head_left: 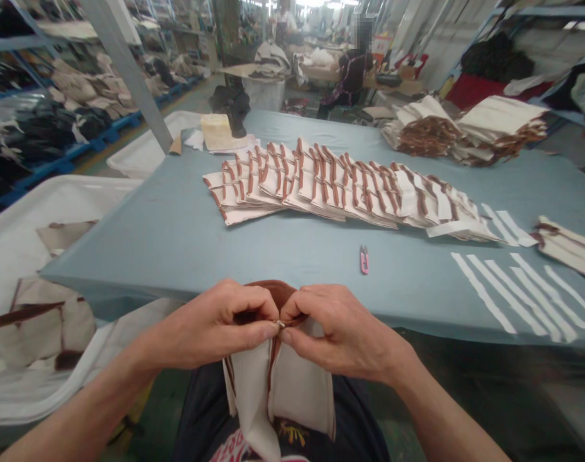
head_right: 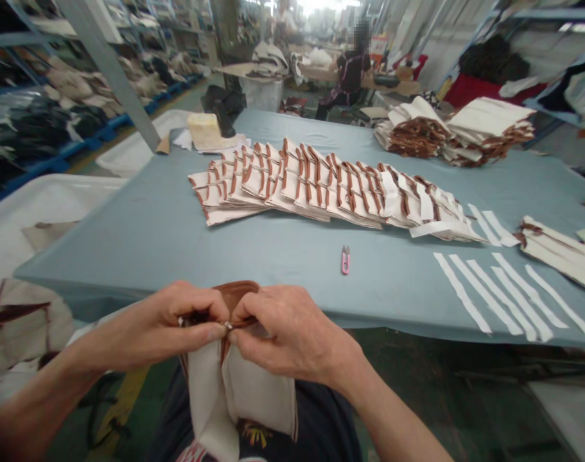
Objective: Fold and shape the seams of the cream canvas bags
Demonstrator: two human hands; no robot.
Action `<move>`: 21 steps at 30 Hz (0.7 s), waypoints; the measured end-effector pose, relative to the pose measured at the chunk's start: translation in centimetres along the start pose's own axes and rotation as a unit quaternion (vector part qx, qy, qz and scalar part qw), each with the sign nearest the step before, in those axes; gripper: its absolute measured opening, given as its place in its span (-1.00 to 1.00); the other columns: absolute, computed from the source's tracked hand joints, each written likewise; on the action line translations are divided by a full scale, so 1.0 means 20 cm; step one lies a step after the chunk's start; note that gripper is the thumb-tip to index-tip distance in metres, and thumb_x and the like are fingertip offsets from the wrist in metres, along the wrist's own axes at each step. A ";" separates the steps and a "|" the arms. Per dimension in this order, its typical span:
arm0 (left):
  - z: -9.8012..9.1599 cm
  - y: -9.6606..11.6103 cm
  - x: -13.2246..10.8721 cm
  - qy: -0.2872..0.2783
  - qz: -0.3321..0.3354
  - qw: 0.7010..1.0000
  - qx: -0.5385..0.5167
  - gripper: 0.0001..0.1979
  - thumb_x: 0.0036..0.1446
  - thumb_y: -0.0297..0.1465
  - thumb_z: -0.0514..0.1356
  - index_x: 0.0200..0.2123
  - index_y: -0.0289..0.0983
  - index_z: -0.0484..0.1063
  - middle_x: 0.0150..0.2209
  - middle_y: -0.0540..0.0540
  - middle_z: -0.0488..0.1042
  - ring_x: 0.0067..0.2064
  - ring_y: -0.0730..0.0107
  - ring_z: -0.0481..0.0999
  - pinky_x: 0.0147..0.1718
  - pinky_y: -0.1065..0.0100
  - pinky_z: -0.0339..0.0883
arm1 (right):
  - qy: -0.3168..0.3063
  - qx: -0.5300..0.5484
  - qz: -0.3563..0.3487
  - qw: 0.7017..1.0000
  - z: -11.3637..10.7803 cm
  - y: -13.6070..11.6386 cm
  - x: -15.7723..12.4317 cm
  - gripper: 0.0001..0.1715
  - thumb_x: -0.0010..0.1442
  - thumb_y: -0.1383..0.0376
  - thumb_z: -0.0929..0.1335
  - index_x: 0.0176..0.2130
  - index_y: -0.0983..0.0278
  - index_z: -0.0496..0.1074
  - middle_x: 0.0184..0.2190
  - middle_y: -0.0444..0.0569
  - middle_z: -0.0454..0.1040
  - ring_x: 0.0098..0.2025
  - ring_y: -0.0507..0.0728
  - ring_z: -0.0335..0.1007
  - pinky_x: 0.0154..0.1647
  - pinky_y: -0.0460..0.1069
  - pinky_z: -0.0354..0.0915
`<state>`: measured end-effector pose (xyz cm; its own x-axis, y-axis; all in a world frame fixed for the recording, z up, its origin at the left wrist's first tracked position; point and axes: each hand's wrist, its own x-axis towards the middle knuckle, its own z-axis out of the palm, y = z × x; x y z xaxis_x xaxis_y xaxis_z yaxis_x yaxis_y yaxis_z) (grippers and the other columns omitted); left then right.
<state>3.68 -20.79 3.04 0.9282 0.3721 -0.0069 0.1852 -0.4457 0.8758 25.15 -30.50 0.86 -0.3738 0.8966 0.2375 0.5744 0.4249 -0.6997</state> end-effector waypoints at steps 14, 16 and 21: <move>0.12 0.04 -0.07 0.150 0.149 0.934 0.289 -0.72 0.40 -0.57 0.02 -0.36 -0.27 0.40 -0.44 0.01 0.52 -0.44 0.48 0.48 -0.45 0.45 0.25 | 0.023 0.130 0.050 0.990 -0.01 -0.07 0.06 -0.90 0.11 0.45 0.32 -0.40 0.26 0.36 -0.56 -0.27 0.29 -0.54 -0.05 0.13 -0.43 -0.10 0.07; 0.12 0.02 -0.08 0.159 0.187 0.920 0.305 -0.72 0.46 -0.55 0.01 -0.32 -0.27 0.39 -0.41 -0.02 0.53 -0.43 0.46 0.49 -0.43 0.44 0.28 | 0.015 0.175 0.071 0.982 -0.01 -0.06 0.06 -0.90 0.10 0.44 0.31 -0.42 0.26 0.34 -0.57 -0.28 0.26 -0.54 -0.05 0.12 -0.43 -0.11 0.09; 0.12 -0.06 -0.13 0.111 0.208 0.911 0.338 -0.74 0.46 -0.55 -0.02 -0.11 -0.27 0.47 -0.35 -0.05 0.56 -0.38 0.40 0.53 -0.43 0.42 0.32 | -0.032 0.339 0.152 0.928 0.03 0.00 0.05 -0.93 0.08 0.32 0.35 -0.43 0.26 0.35 -0.55 -0.24 0.28 -0.53 -0.05 0.10 -0.48 -0.13 0.09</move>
<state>1.88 -23.18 0.84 0.8889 0.1795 0.4214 0.0591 -0.9573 0.2831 24.30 -29.73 0.70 -0.3235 0.9439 -0.0658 0.0792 -0.0422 -0.9960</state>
